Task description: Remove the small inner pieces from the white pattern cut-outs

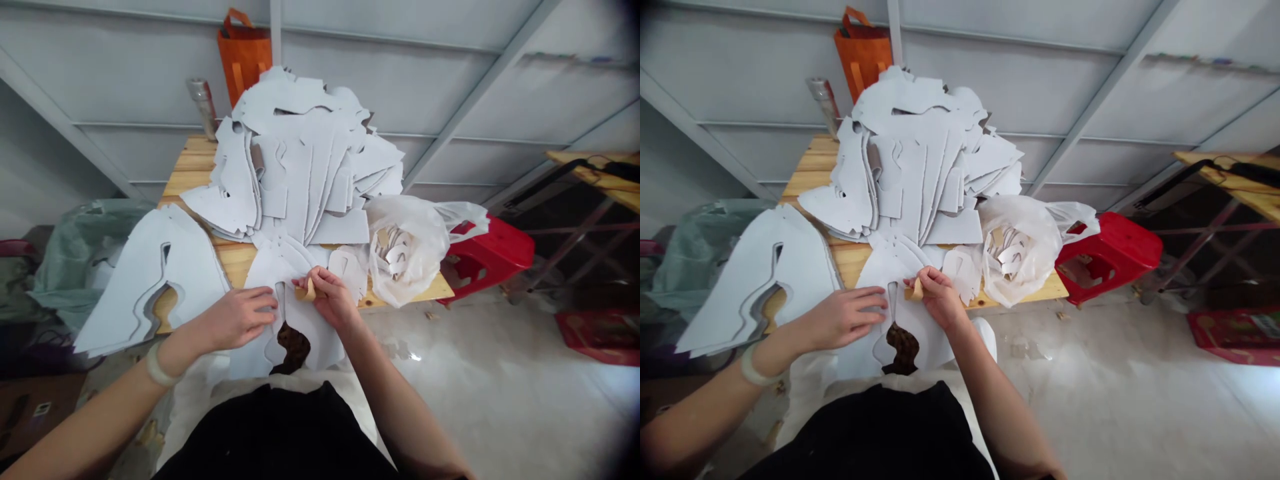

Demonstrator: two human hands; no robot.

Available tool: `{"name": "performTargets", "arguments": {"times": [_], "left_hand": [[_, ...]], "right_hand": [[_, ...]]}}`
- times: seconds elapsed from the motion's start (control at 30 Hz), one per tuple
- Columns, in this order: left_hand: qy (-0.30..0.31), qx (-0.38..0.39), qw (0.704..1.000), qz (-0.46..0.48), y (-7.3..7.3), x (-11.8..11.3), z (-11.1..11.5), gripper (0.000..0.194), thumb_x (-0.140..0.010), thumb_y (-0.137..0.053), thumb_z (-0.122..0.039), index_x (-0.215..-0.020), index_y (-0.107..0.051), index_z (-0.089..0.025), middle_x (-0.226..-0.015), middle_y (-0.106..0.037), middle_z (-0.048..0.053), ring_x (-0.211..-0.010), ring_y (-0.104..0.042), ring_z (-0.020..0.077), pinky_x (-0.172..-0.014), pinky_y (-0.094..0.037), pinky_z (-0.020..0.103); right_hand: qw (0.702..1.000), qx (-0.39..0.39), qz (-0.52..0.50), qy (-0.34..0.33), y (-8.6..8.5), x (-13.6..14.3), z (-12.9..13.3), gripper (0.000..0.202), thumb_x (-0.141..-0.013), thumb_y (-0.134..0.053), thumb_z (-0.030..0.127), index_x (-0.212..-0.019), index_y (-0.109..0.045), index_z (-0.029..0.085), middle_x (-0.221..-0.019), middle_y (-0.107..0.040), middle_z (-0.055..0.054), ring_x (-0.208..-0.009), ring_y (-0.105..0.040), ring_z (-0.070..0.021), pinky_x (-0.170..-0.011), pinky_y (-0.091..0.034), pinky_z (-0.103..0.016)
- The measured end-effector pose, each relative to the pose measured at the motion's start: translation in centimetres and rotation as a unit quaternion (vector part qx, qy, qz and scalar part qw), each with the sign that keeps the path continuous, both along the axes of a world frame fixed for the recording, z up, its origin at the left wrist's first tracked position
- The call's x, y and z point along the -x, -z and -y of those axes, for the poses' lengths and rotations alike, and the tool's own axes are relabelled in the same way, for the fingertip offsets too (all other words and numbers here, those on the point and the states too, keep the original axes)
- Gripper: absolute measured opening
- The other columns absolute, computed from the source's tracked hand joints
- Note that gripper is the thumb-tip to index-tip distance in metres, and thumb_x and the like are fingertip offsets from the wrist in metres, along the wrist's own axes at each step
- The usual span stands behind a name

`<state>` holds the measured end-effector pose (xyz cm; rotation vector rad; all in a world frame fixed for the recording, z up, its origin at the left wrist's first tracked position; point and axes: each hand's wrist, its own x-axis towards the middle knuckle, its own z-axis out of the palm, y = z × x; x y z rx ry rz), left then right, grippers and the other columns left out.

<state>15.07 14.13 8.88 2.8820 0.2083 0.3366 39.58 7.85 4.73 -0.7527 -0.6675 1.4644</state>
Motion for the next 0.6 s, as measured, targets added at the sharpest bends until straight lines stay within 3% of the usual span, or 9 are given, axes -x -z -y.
{"name": "performTargets", "arguments": {"times": [0.13, 0.23, 0.37, 0.6], "left_hand": [[-0.089, 0.086, 0.992, 0.039, 0.6, -0.9, 0.3, 0.016, -0.099, -0.056, -0.018, -0.099, -0.072, -0.019, -0.11, -0.074, 0.007, -0.108, -0.067, 0.0237, -0.094, -0.057, 0.038], [-0.159, 0.097, 0.977, 0.106, 2.2, -2.0, 0.1, 0.022, -0.102, -0.05, -0.015, -0.114, -0.069, -0.016, -0.113, -0.073, 0.009, -0.103, -0.068, 0.022, -0.091, -0.058, 0.037], [-0.172, 0.09, 0.972, 0.132, 3.7, -3.4, -0.3, 0.029, -0.1, -0.052, -0.011, -0.124, -0.066, -0.016, -0.12, -0.072, 0.011, -0.112, -0.063, 0.0238, -0.098, -0.056, 0.041], [-0.161, 0.105, 0.979, 0.074, 3.6, -4.1, -1.4, 0.028, -0.096, -0.053, -0.008, -0.116, -0.072, -0.016, -0.117, -0.07, 0.009, -0.106, -0.061, 0.0237, -0.095, -0.055, 0.038]], "right_hand": [[0.992, -0.054, 0.117, 0.012, -0.3, 0.3, 0.9, 0.021, -0.096, -0.068, 0.039, -0.083, -0.066, 0.023, -0.084, -0.064, -0.001, -0.094, -0.063, -0.0201, -0.102, -0.046, -0.04], [0.95, -0.109, 0.293, -0.014, -1.2, 0.8, 2.2, 0.018, -0.1, -0.061, 0.036, -0.089, -0.066, 0.023, -0.093, -0.064, -0.004, -0.105, -0.061, -0.0219, -0.099, -0.046, -0.037], [0.872, -0.195, 0.447, -0.045, -2.5, 1.6, 3.3, 0.017, -0.102, -0.055, 0.026, -0.088, -0.063, 0.022, -0.093, -0.063, -0.006, -0.103, -0.06, -0.0221, -0.092, -0.049, -0.036], [0.783, -0.279, 0.555, -0.026, -2.3, 2.8, 3.6, 0.017, -0.101, -0.049, 0.013, -0.093, -0.061, 0.022, -0.091, -0.067, -0.005, -0.107, -0.061, -0.023, -0.1, -0.051, -0.044]]}}
